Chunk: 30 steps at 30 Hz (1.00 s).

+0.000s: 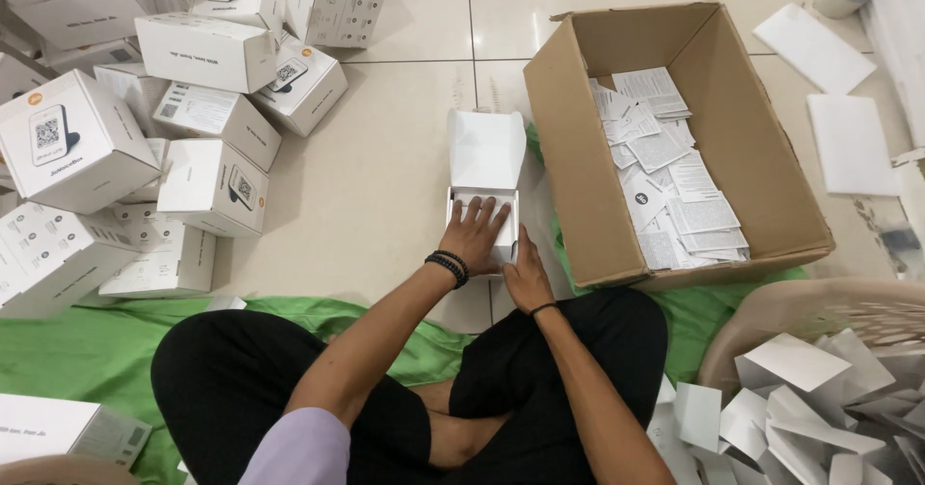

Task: The person packs instruction manuals or QR code cards into small white electronic device boxes.

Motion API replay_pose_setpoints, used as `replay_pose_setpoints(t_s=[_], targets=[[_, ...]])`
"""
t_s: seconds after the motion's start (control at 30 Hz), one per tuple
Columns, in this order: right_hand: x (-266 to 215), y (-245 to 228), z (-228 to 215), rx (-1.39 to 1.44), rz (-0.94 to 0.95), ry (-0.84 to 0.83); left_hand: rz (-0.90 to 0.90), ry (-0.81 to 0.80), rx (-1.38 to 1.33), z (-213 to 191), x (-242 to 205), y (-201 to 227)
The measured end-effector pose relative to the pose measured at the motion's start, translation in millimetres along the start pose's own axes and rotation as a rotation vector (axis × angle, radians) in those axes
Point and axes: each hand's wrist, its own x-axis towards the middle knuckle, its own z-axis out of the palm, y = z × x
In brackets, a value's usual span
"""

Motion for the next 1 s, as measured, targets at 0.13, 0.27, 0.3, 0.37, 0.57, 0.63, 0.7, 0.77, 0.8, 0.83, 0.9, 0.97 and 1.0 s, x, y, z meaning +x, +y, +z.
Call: replay_pose_setpoints(t_s=[0.13, 0.27, 0.3, 0.37, 0.57, 0.63, 0.7, 0.77, 0.8, 0.83, 0.9, 0.97, 1.0], targets=[[-2.1, -2.4, 2.6, -0.013, 0.020, -0.005, -0.016, -0.142, -0.020, -42.1, -11.1, 4.8], [-1.4, -2.5, 2.7, 0.008, -0.005, 0.002, 0.037, 0.126, 0.149, 24.8, 3.1, -1.0], [-1.5, -4.2, 2.4, 0.010, -0.006, 0.003, 0.037, 0.126, 0.152, 32.2, 4.2, -4.3], [-2.8, -6.2, 0.5, 0.037, 0.001, -0.010, 0.076, 0.427, 0.239, 47.8, 7.0, -9.0], [-6.0, -15.9, -3.9, 0.008, -0.036, 0.022, -0.008, -0.047, 0.021, 1.4, 7.7, -2.8], [-4.2, -22.8, -4.8, -0.004, 0.029, -0.002, -0.010, -0.085, -0.110, -7.0, 10.1, -9.5], [-5.1, -24.3, -4.4, -0.016, 0.100, -0.023, -0.007, -0.125, -0.242, -16.4, 10.7, -15.8], [-5.2, -21.0, -4.9, -0.025, 0.054, -0.015, -0.045, -0.197, -0.419, -28.5, 12.7, -23.0], [-4.3, -19.5, -4.6, -0.025, 0.056, -0.013, -0.042, -0.198, -0.419, -30.0, 14.6, -23.3], [-3.5, -18.0, -4.2, -0.016, 0.074, -0.030, -0.077, -0.200, -0.484, -31.5, 16.5, -23.6], [-4.4, -15.8, -1.1, -0.004, 0.097, -0.050, -0.114, -0.207, -0.551, -24.4, 17.2, -26.5], [-3.5, -13.6, -0.1, 0.018, 0.038, -0.030, -0.070, -0.101, -0.680, -9.7, 20.5, -31.2], [-3.2, -12.8, 0.4, 0.019, 0.041, -0.029, -0.069, -0.103, -0.680, -7.9, 19.2, -31.7]])
